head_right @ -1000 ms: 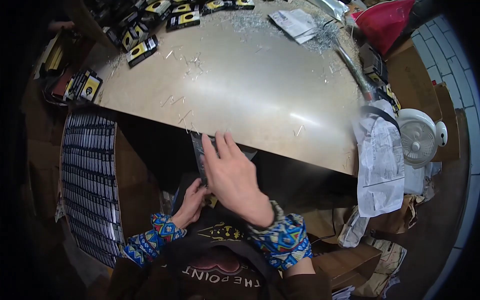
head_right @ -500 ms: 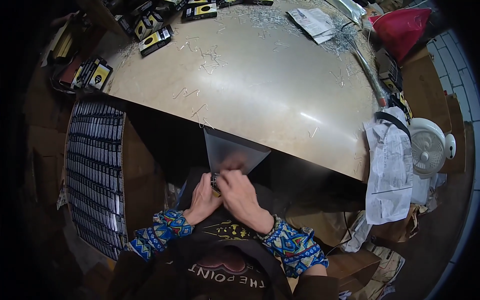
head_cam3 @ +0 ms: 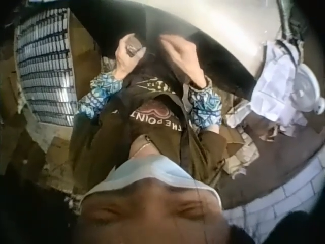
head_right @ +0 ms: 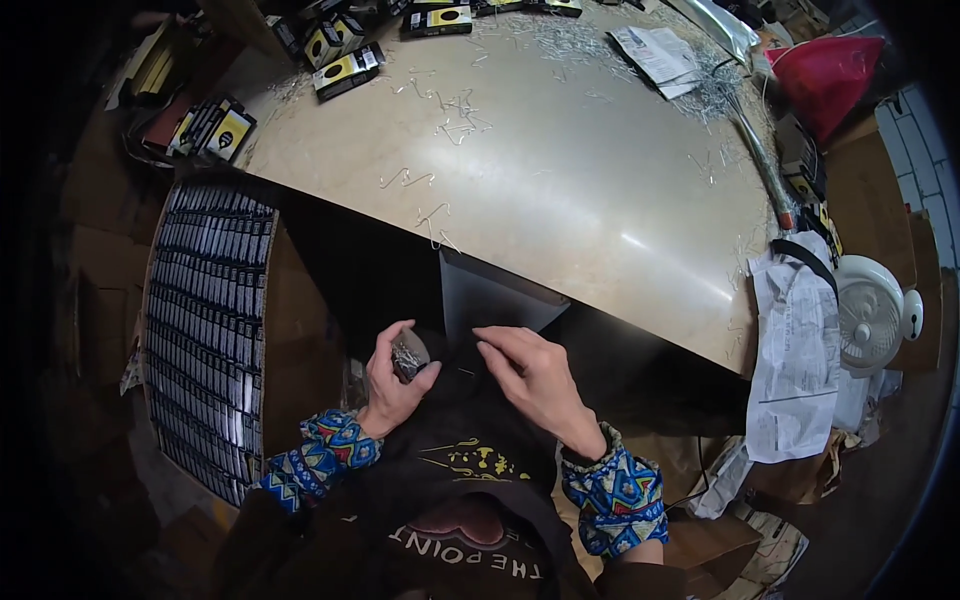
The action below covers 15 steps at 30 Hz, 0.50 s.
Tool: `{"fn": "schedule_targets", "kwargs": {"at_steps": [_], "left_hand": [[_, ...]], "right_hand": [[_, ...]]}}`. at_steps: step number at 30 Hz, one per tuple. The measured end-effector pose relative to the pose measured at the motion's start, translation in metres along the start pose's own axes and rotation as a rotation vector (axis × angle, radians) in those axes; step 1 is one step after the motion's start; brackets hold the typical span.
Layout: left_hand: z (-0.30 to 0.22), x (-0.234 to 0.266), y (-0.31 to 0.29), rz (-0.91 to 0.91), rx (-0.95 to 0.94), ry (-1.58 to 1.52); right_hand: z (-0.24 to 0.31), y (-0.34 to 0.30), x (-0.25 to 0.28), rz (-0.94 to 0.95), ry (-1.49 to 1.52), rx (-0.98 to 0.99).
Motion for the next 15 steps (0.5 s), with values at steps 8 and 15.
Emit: {"fn": "schedule_targets", "kwargs": {"at_steps": [8,15], "left_hand": [[-0.042,-0.003,0.026,0.106,-0.181,-0.004],[-0.06,-0.001,0.039,0.054,-0.463,0.297]], "right_hand": [[0.006,0.013,-0.008,0.013,-0.136,0.079],[0.009,0.023,0.016,-0.117,-0.105,0.004]]}}
Point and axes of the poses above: each hand's wrist, its own y-axis towards the middle knuckle, its own x-axis out of the back of the hand, z = x × y, the point moved 2 cm from there along y, towards the middle knuckle, and after that the axes turned 12 degrees about y, right-handed, at the moved point
